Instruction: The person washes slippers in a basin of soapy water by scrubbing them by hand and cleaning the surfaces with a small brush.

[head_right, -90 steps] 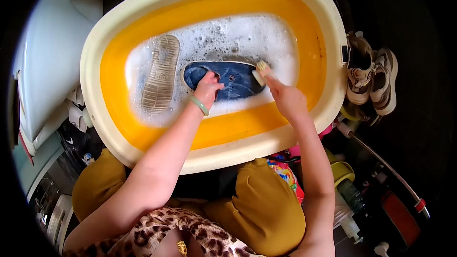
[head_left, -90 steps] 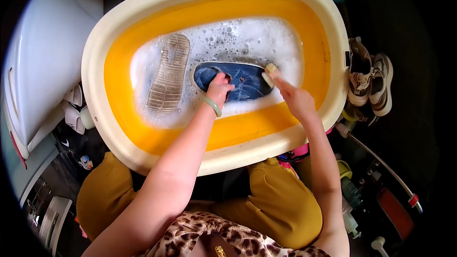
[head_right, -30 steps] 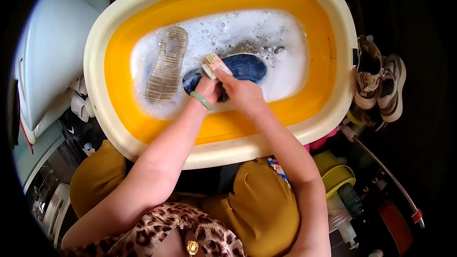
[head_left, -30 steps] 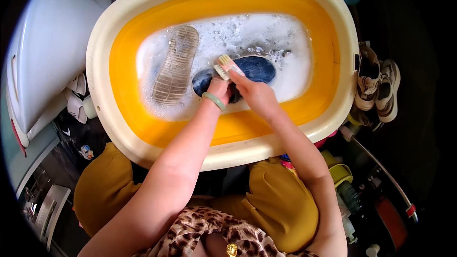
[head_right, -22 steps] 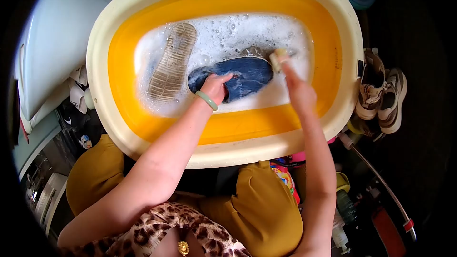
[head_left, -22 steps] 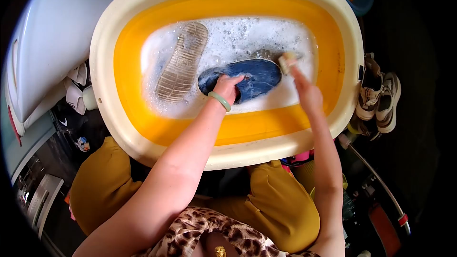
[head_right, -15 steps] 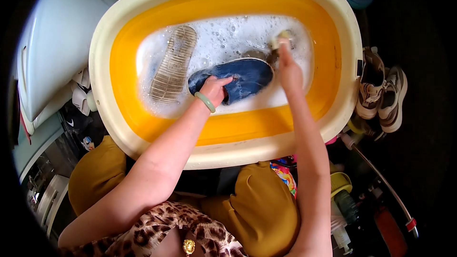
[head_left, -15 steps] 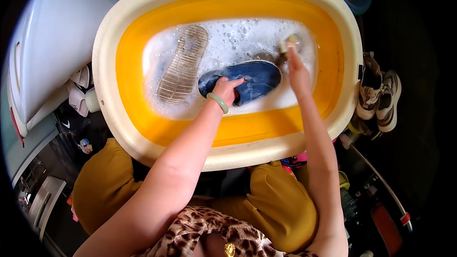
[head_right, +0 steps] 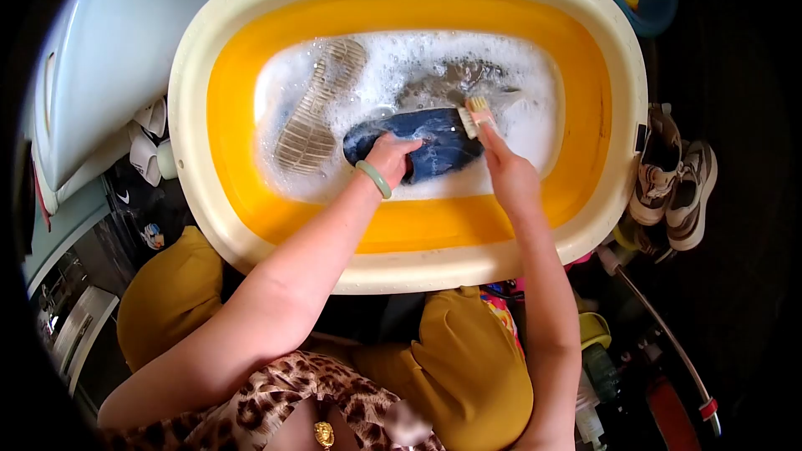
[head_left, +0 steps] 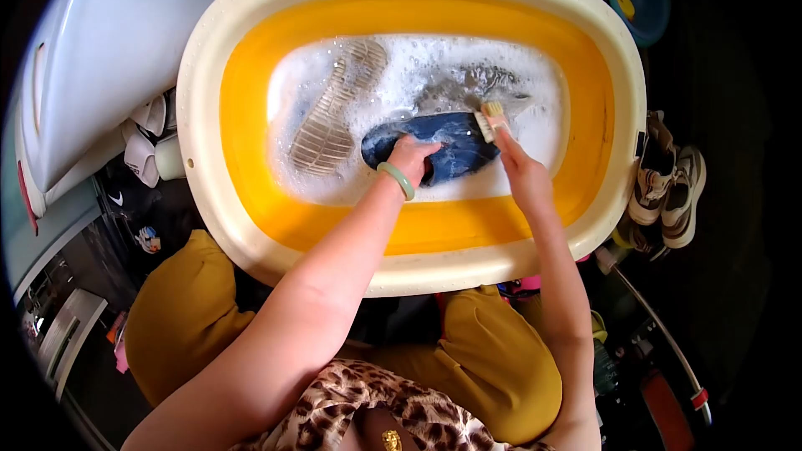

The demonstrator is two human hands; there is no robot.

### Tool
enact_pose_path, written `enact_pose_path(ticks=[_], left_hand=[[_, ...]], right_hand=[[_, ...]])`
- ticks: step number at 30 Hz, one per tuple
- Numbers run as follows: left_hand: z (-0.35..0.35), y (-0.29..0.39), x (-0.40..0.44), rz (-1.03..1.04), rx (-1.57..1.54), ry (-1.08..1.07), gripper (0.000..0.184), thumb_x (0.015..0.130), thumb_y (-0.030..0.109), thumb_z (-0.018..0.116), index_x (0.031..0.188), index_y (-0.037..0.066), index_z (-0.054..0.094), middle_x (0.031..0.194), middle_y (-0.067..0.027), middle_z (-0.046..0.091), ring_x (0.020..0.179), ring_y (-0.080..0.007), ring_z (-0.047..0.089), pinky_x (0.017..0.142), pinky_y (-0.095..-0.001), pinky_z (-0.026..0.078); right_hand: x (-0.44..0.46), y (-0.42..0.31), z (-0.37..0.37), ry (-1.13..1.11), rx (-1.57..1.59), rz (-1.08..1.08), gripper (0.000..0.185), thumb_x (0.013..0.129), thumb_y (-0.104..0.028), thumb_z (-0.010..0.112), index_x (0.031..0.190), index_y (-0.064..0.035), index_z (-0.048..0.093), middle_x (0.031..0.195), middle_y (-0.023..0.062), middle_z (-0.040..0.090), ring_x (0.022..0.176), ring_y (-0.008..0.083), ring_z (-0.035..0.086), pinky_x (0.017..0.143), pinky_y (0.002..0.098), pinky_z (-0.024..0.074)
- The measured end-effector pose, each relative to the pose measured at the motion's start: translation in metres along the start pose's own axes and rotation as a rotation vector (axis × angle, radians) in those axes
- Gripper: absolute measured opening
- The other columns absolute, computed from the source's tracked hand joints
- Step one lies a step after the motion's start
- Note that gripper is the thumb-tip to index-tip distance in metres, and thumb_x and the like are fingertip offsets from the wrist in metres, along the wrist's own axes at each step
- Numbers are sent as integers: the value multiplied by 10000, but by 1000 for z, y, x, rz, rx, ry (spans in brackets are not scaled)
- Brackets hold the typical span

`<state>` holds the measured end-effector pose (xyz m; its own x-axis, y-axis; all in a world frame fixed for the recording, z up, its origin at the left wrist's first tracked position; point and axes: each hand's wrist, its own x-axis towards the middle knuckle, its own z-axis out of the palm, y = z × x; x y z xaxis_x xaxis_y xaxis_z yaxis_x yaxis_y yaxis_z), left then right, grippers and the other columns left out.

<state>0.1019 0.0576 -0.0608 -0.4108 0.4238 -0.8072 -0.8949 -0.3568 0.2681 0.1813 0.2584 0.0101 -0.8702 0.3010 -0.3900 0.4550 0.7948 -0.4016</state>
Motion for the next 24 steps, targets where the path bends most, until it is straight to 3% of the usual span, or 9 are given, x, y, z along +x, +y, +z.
enact_pose_path(ticks=[3, 4, 5, 7, 14, 16, 17, 19, 24], left_hand=[[7, 4, -8, 15, 47, 30, 193, 806, -44, 578, 995, -10, 563, 970, -129, 623, 905, -237, 608, 850, -353, 475], [2, -3, -2, 68, 24, -45, 143, 857, 43, 565, 999, 35, 552, 938, -92, 611, 864, -215, 601, 821, -353, 480], [13, 6, -11, 36, -30, 58, 125, 897, 153, 551, 997, 79, 543, 926, -57, 593, 850, -192, 584, 800, -346, 482], [8, 8, -14, -3, 21, 6, 153, 912, 233, 541, 1000, 108, 540, 939, -44, 587, 866, -177, 571, 799, -342, 483], [-9, -6, 13, 73, 34, 50, 237, 784, -70, 580, 1016, -65, 530, 989, -163, 608, 930, -250, 598, 870, -361, 463], [-1, -1, 1, 47, 9, 12, 228, 787, -69, 578, 1011, -62, 534, 994, -163, 607, 937, -251, 597, 874, -356, 462], [5, 4, -4, 36, -16, -25, 219, 790, -68, 575, 1006, -58, 539, 998, -163, 606, 943, -253, 596, 877, -352, 461], [8, 5, -5, 41, 61, 112, 216, 800, -69, 559, 1015, -45, 549, 1023, -163, 602, 963, -249, 594, 876, -355, 466], [10, 10, -9, 18, 9, -7, 206, 814, -69, 545, 1015, -21, 545, 1051, -165, 592, 981, -264, 592, 878, -371, 474]], right_hand=[[-1, -44, 24, -92, 130, -82, 430, 893, -235, 491, 1309, -326, 434, 754, 209, 626, 677, 393, 608, 615, 488, 468], [0, -64, 36, -183, 95, -97, 430, 890, -242, 489, 1310, -316, 436, 766, 214, 626, 686, 392, 611, 620, 488, 473], [-2, -90, 30, -208, 99, -164, 433, 888, -256, 495, 1309, -338, 434, 768, 210, 627, 684, 391, 611, 622, 485, 474], [-1, -92, 33, -215, 171, -220, 410, 891, -272, 498, 1292, -345, 458, 780, 210, 628, 684, 384, 613, 619, 473, 480], [-13, 13, -1, -48, -18, -102, 396, 910, -253, 475, 1299, -329, 458, 714, 190, 621, 650, 362, 615, 588, 461, 466], [-13, -12, -2, -75, 31, 6, 413, 909, -229, 464, 1310, -330, 442, 712, 191, 618, 656, 369, 611, 588, 468, 464], [-11, -24, 14, -54, 88, -72, 416, 904, -215, 461, 1306, -322, 446, 722, 191, 621, 652, 371, 608, 584, 470, 463], [-5, -70, 22, -201, -30, -79, 422, 898, -220, 470, 1305, -329, 441, 731, 183, 627, 646, 368, 606, 593, 465, 468], [0, -56, 15, -225, 114, -103, 425, 900, -251, 491, 1308, -358, 443, 808, 188, 633, 726, 365, 615, 656, 431, 481]])
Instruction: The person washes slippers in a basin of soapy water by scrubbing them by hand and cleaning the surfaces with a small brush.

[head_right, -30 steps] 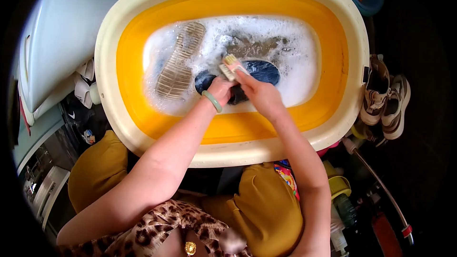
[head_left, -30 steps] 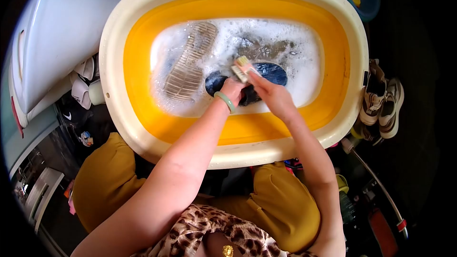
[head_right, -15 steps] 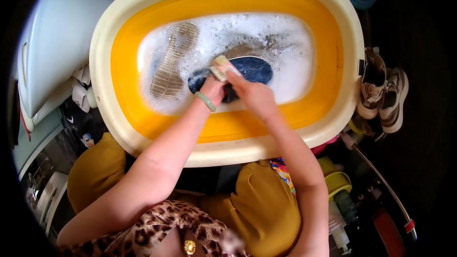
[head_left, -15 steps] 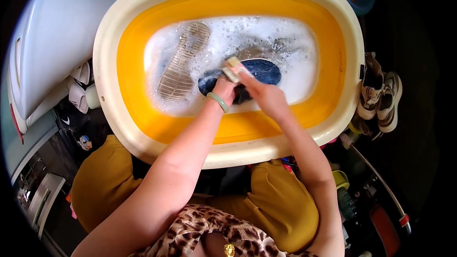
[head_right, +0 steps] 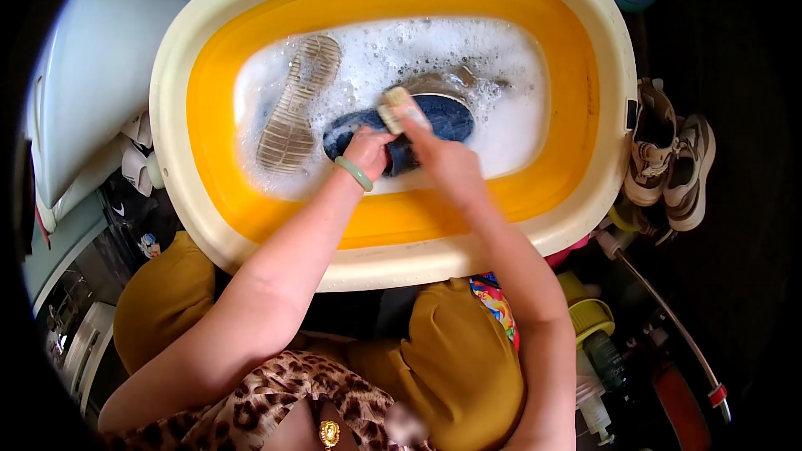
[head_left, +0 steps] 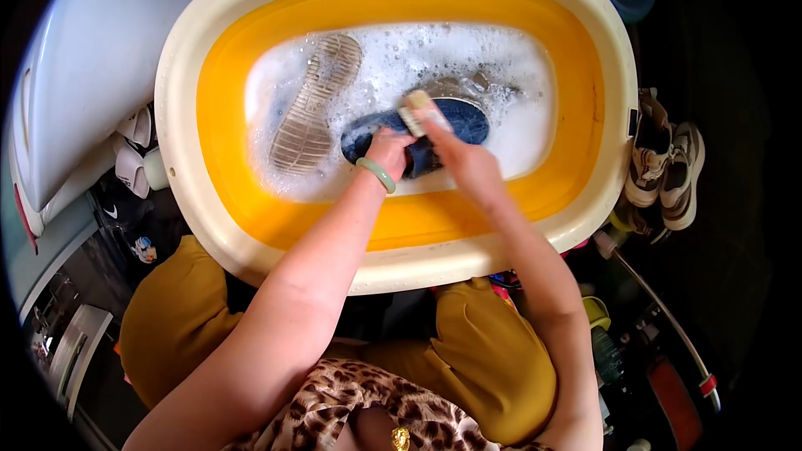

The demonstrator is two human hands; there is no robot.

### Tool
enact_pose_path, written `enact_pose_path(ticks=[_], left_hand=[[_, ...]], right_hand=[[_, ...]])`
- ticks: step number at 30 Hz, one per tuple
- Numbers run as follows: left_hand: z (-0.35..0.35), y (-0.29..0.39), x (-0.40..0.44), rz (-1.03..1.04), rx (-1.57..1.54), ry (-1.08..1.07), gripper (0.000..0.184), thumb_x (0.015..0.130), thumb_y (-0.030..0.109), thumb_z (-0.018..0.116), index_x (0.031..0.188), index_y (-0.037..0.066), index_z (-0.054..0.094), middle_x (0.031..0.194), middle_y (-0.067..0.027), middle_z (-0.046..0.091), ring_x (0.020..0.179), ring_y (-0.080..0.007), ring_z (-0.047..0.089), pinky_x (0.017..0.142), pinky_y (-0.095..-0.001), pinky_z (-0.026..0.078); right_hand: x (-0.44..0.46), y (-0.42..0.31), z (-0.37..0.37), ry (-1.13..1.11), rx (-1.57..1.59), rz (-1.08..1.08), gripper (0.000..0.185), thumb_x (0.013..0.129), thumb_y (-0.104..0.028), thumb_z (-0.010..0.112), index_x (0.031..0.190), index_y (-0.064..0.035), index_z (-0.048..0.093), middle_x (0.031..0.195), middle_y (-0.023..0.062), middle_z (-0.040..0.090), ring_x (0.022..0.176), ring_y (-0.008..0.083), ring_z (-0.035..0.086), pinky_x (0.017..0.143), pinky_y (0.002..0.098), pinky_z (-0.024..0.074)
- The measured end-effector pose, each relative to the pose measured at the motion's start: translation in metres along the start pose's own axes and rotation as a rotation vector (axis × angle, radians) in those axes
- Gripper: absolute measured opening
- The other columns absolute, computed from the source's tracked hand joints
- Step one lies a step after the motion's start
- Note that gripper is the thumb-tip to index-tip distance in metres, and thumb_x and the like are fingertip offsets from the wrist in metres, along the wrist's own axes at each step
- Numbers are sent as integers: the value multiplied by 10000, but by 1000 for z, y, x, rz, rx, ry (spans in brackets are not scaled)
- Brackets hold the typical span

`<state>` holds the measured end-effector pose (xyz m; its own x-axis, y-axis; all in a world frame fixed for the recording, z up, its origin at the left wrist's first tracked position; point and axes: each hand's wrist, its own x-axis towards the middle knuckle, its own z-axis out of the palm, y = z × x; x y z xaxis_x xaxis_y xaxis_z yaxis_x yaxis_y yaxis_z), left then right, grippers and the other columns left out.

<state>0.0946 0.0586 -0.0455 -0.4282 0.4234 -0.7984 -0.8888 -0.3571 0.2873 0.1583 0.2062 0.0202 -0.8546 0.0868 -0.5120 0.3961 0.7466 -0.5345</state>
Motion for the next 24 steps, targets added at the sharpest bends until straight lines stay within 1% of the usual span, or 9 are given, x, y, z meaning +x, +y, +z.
enact_pose_path(ticks=[3, 7, 9, 12, 14, 18, 20, 23, 24], left_hand=[[-9, -5, 9, 7, -51, -29, 201, 807, -80, 551, 1001, -37, 520, 1028, -179, 588, 981, -282, 586, 882, -380, 475], [-12, -13, 14, 32, -38, 44, 189, 802, -66, 571, 981, -50, 511, 1010, -178, 589, 945, -287, 587, 876, -382, 465], [-8, -6, 8, 17, -5, 35, 192, 801, -55, 580, 980, -50, 512, 1017, -174, 591, 948, -280, 587, 872, -381, 462], [-5, -2, 3, 0, -8, 4, 192, 805, -42, 585, 983, -47, 515, 1027, -164, 593, 944, -271, 593, 860, -374, 470], [7, 7, -4, -25, -13, 10, 185, 808, -36, 587, 980, -44, 519, 1019, -158, 598, 939, -263, 597, 852, -372, 474], [-12, -1, 9, -48, -14, -60, 154, 823, -14, 586, 968, -25, 536, 980, -137, 611, 931, -237, 607, 820, -362, 488], [-18, -9, 16, -35, -2, -31, 136, 830, -11, 578, 962, -20, 542, 968, -127, 614, 925, -229, 607, 812, -358, 489], [-23, -17, 22, 2, 78, 24, 116, 839, 5, 574, 953, -1, 552, 943, -105, 613, 886, -220, 604, 795, -345, 489], [-23, -18, 23, 18, 142, 53, 112, 841, 18, 579, 951, 12, 557, 930, -94, 609, 855, -219, 602, 786, -335, 487]], right_hand=[[-15, 55, -31, -22, -116, 164, 424, 895, -273, 517, 1306, -358, 453, 878, 192, 633, 795, 375, 614, 686, 414, 486], [-13, 97, -57, 193, -367, 176, 402, 905, -292, 509, 1302, -338, 463, 887, 192, 636, 763, 367, 623, 674, 427, 487], [14, 126, -57, 369, -305, 265, 424, 900, -308, 494, 1318, -330, 432, 785, 206, 631, 699, 416, 596, 628, 484, 469], [40, 137, -36, 505, -70, 260, 440, 910, -266, 484, 1343, -298, 413, 890, 223, 628, 776, 385, 616, 677, 436, 479], [46, 132, -14, 484, 202, 141, 436, 904, -192, 503, 1333, -242, 444, 1029, 191, 623, 883, 331, 624, 743, 373, 476], [6, 20, -24, 37, 624, 377, 424, 889, -128, 541, 1309, -154, 483, 1135, 134, 618, 951, 282, 632, 783, 331, 473], [-1, 14, -16, 111, 370, 83, 429, 891, -156, 537, 1313, -193, 473, 1050, 167, 637, 829, 325, 640, 700, 391, 483], [8, 13, -14, 109, 49, 151, 436, 888, -186, 533, 1314, -246, 461, 955, 205, 635, 771, 378, 620, 676, 436, 477], [9, 8, -10, 86, 65, 113, 440, 887, -170, 541, 1316, -230, 462, 986, 201, 629, 826, 352, 627, 714, 388, 476]])
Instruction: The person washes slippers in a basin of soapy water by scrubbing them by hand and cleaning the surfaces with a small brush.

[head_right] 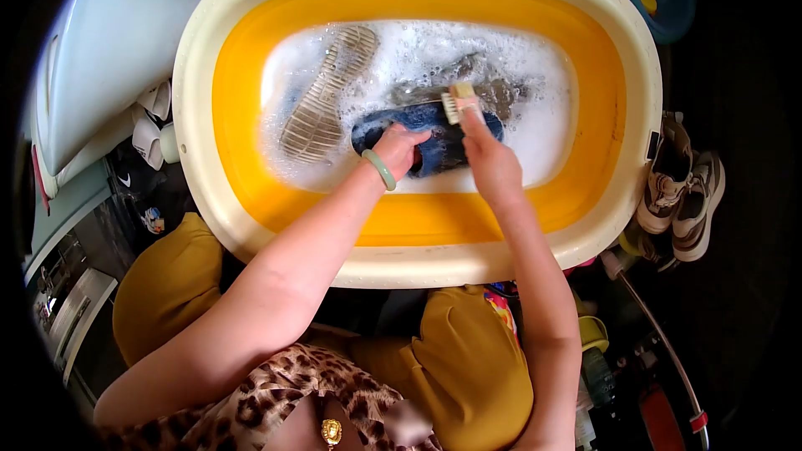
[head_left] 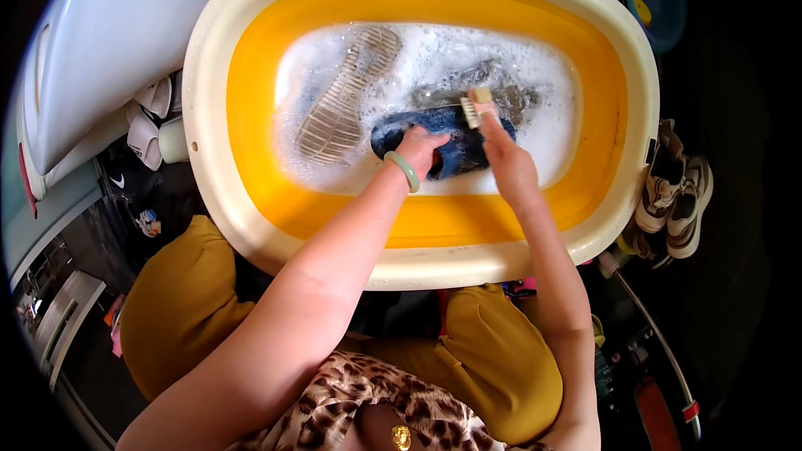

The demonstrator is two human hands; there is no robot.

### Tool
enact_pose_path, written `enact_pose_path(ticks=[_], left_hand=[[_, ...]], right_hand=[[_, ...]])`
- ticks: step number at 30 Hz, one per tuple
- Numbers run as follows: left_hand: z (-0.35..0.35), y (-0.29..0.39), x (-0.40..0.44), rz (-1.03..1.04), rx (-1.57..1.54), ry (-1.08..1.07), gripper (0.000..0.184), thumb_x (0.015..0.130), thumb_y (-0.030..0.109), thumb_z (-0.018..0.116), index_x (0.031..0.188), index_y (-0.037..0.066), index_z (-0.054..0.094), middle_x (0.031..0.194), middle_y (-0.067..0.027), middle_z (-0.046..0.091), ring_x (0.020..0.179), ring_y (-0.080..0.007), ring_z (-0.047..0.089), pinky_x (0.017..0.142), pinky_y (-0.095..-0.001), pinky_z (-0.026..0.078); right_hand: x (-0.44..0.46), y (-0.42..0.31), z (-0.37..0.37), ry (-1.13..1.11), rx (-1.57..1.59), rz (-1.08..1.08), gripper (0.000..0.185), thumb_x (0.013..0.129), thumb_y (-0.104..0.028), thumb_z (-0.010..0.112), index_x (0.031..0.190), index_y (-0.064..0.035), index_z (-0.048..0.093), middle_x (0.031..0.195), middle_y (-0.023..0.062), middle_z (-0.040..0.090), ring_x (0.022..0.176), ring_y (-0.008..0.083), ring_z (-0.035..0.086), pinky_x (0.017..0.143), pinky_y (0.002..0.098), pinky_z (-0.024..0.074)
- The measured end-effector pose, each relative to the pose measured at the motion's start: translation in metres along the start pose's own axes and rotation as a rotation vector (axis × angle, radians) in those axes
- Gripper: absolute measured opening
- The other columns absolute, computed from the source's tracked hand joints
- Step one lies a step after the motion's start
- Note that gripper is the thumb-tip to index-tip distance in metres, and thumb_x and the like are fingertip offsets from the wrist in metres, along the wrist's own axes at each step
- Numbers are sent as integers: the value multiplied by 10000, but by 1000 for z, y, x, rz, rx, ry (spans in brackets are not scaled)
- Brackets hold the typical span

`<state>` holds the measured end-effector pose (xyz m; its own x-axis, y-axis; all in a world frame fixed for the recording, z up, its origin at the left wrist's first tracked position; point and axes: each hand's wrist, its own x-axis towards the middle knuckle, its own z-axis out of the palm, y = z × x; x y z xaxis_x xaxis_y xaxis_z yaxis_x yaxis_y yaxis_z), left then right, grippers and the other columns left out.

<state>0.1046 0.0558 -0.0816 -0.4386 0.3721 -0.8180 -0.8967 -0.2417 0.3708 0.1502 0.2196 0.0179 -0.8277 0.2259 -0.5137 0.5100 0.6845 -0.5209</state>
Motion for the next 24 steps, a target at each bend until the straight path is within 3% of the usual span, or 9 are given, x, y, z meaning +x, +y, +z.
enact_pose_path(ticks=[3, 4, 10, 14, 15, 17, 19, 21, 24], left_hand=[[15, 10, -17, 42, -8, -86, 162, 890, 165, 552, 998, 45, 535, 935, -80, 591, 834, -212, 581, 782, -330, 476], [20, 17, -24, -62, -117, -9, 295, 926, 358, 472, 1057, 96, 506, 985, -70, 573, 906, -191, 554, 818, -341, 457], [-1, -11, -12, -22, -143, -141, 395, 930, 444, 431, 1142, 113, 467, 1048, -58, 550, 1007, -138, 504, 868, -297, 413], [0, -24, 11, 182, 293, 120, 164, 780, 35, 658, 909, -16, 572, 854, -103, 613, 768, -180, 590, 724, -286, 468], [1, -20, 10, 183, 289, 123, 164, 780, 35, 658, 909, -16, 572, 854, -103, 613, 768, -180, 590, 724, -286, 468], [4, -14, 3, 94, 290, 118, 155, 792, 52, 649, 908, -20, 576, 875, -100, 614, 780, -176, 593, 717, -305, 474], [0, -16, 2, 157, 159, -68, 187, 842, 152, 619, 967, 29, 554, 913, -93, 615, 821, -189, 597, 750, -317, 476], [14, 1, -16, -69, -97, 99, 272, 891, 302, 549, 1034, 72, 524, 986, -78, 602, 926, -187, 575, 785, -339, 466], [-11, -18, 1, -46, -197, -72, 320, 911, 266, 509, 1174, 86, 472, 1092, -68, 555, 1019, -187, 535, 879, -345, 441]], right_hand=[[0, -40, 27, -100, 123, -67, 417, 894, -163, 536, 1306, -175, 475, 1053, 197, 616, 956, 334, 619, 802, 330, 473], [4, -53, 31, -191, 265, -72, 409, 896, -160, 526, 1302, -160, 475, 1056, 210, 608, 972, 346, 608, 823, 330, 465], [12, -83, 11, -405, -64, -59, 396, 911, -282, 494, 1298, -199, 482, 1055, 190, 612, 936, 351, 604, 828, 355, 460], [3, 7, -20, -204, -7, 147, 399, 906, -182, 528, 1303, -191, 490, 988, 125, 661, 810, 158, 615, 750, 284, 464], [1, 17, -33, -207, 33, 269, 407, 910, -157, 522, 1315, -172, 481, 951, 104, 676, 780, 133, 595, 733, 270, 461], [-8, 31, -23, -90, -7, 75, 435, 915, -156, 521, 1343, -152, 445, 871, 87, 672, 724, 126, 573, 690, 274, 463], [-4, -4, 6, -133, 77, -34, 427, 912, -213, 517, 1333, -207, 451, 861, 126, 662, 709, 222, 613, 677, 332, 481], [-5, -55, 23, -194, -79, -180, 409, 905, -275, 507, 1312, -271, 464, 892, 178, 645, 738, 335, 636, 690, 395, 497], [-2, -62, 12, -268, -92, -150, 384, 903, -319, 483, 1286, -325, 471, 941, 209, 618, 805, 393, 602, 717, 433, 487]])
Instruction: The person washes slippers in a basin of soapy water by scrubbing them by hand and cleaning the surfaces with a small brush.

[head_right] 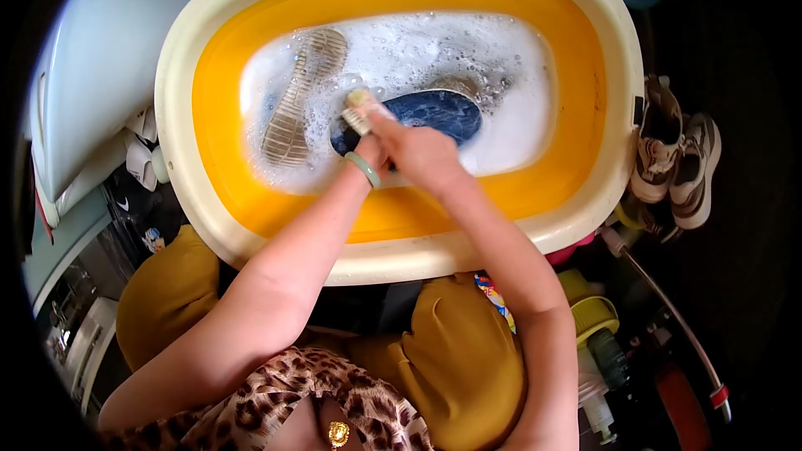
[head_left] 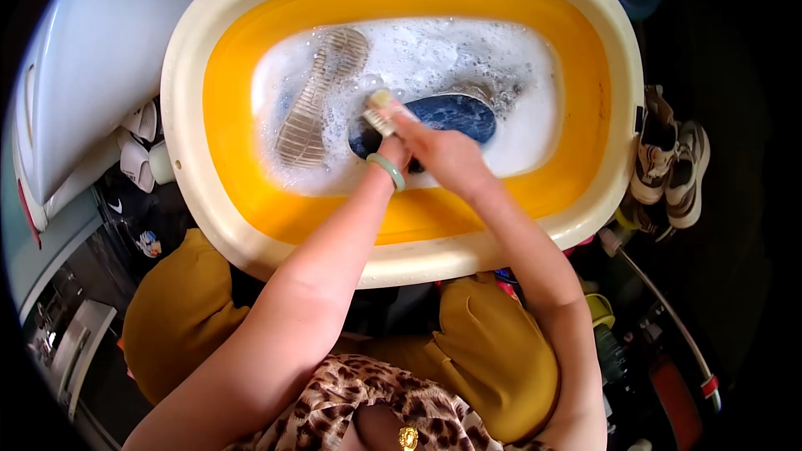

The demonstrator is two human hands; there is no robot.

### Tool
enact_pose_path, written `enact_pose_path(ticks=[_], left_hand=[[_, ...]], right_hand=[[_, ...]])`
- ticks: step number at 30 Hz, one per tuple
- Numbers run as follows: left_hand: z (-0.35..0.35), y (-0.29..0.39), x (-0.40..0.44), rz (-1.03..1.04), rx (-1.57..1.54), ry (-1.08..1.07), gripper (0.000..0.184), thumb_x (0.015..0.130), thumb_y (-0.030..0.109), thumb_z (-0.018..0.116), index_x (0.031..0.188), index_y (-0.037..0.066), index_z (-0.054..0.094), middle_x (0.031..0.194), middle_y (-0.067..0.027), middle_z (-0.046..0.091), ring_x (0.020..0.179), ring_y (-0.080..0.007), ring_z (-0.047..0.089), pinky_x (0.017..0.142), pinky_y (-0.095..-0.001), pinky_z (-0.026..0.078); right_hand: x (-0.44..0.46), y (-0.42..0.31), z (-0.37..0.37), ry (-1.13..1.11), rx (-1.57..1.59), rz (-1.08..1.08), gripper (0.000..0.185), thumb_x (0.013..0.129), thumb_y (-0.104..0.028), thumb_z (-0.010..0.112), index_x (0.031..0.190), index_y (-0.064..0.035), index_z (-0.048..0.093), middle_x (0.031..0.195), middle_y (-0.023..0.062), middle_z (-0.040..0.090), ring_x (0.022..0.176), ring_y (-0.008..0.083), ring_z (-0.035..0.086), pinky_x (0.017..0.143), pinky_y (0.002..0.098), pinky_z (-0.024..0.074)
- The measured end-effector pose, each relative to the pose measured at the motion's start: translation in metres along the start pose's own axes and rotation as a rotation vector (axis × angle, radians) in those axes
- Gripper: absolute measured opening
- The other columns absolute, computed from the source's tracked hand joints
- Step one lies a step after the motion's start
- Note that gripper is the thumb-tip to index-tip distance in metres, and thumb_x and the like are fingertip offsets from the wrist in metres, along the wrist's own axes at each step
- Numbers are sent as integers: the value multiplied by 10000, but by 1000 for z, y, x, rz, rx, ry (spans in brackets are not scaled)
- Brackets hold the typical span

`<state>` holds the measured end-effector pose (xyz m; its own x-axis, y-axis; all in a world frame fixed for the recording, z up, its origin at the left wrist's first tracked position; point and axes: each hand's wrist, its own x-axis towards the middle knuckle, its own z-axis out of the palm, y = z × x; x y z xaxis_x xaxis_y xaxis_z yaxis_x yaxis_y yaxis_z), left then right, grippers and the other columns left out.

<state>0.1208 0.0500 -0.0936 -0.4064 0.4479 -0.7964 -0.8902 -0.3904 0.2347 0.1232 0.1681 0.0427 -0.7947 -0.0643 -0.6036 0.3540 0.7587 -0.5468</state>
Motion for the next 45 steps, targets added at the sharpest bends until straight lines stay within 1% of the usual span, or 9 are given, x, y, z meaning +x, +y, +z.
enact_pose_path(ticks=[3, 9, 13, 18, 23, 24, 30, 36, 45], left_hand=[[24, 16, -13, 114, 271, 53, 178, 818, -30, 576, 989, -19, 530, 963, -134, 606, 895, -236, 608, 834, -337, 486], [31, 20, -21, 111, 94, 43, 187, 806, 5, 611, 977, -17, 538, 973, -123, 592, 872, -224, 581, 803, -339, 463], [42, 21, -40, 105, -265, 38, 263, 857, 49, 560, 1107, -18, 512, 1139, -158, 556, 1053, -272, 539, 952, -392, 414], [56, 41, -44, 146, -434, -20, 376, 903, 200, 555, 1218, 8, 482, 1213, -109, 543, 1124, -261, 515, 1013, -400, 373], [52, 32, -19, 112, -241, -23, 433, 910, 315, 544, 1243, 49, 472, 1219, -112, 535, 1111, -258, 511, 1005, -393, 368], [51, 33, -17, 71, -323, -63, 452, 906, 342, 544, 1247, 55, 469, 1227, -112, 528, 1125, -257, 498, 1007, -388, 361], [54, 49, -15, -51, -378, -156, 641, 881, 628, 335, 1300, 154, 442, 1293, -87, 495, 1188, -283, 432, 1025, -486, 281], [35, 54, -10, -18, -263, -42, 616, 913, 586, 317, 1278, 106, 442, 1196, -125, 538, 1134, -300, 483, 1003, -521, 319], [39, 57, -12, -145, -363, -117, 667, 902, 613, 297, 1330, 111, 396, 1325, -163, 447, 1227, -309, 415, 1051, -506, 274]], right_hand=[[-20, 58, -17, 111, -135, 176, 414, 899, -281, 499, 1305, -353, 451, 905, 182, 637, 784, 355, 631, 697, 431, 485], [-25, 149, -56, 446, -127, 505, 393, 894, -314, 506, 1286, -287, 486, 956, 203, 631, 855, 354, 622, 747, 444, 474], [15, 164, -34, 666, 220, 252, 435, 900, -260, 507, 1331, -253, 445, 1089, 194, 607, 986, 333, 590, 813, 361, 461], [-8, 82, -25, 292, 802, 267, 434, 911, -168, 541, 1336, -202, 461, 1085, 69, 632, 804, 107, 577, 667, 277, 463], [9, 61, -15, 445, 24, 25, 402, 901, -229, 548, 1298, -238, 491, 1017, 90, 660, 795, 289, 645, 679, 367, 491], [19, 63, -14, 548, -20, -50, 398, 893, -295, 520, 1288, -269, 480, 807, 120, 662, 680, 337, 620, 618, 441, 484], [30, 53, 8, 511, -109, -21, 435, 889, -313, 523, 1315, -299, 440, 661, 153, 621, 579, 349, 604, 532, 453, 475], [-16, 40, 16, 241, -237, -175, 475, 864, -235, 558, 1318, -321, 448, 628, 169, 588, 529, 329, 591, 485, 418, 463], [27, 49, 16, 433, -197, -170, 466, 837, -161, 571, 1274, -311, 510, 638, 143, 606, 508, 299, 591, 485, 399, 481]])
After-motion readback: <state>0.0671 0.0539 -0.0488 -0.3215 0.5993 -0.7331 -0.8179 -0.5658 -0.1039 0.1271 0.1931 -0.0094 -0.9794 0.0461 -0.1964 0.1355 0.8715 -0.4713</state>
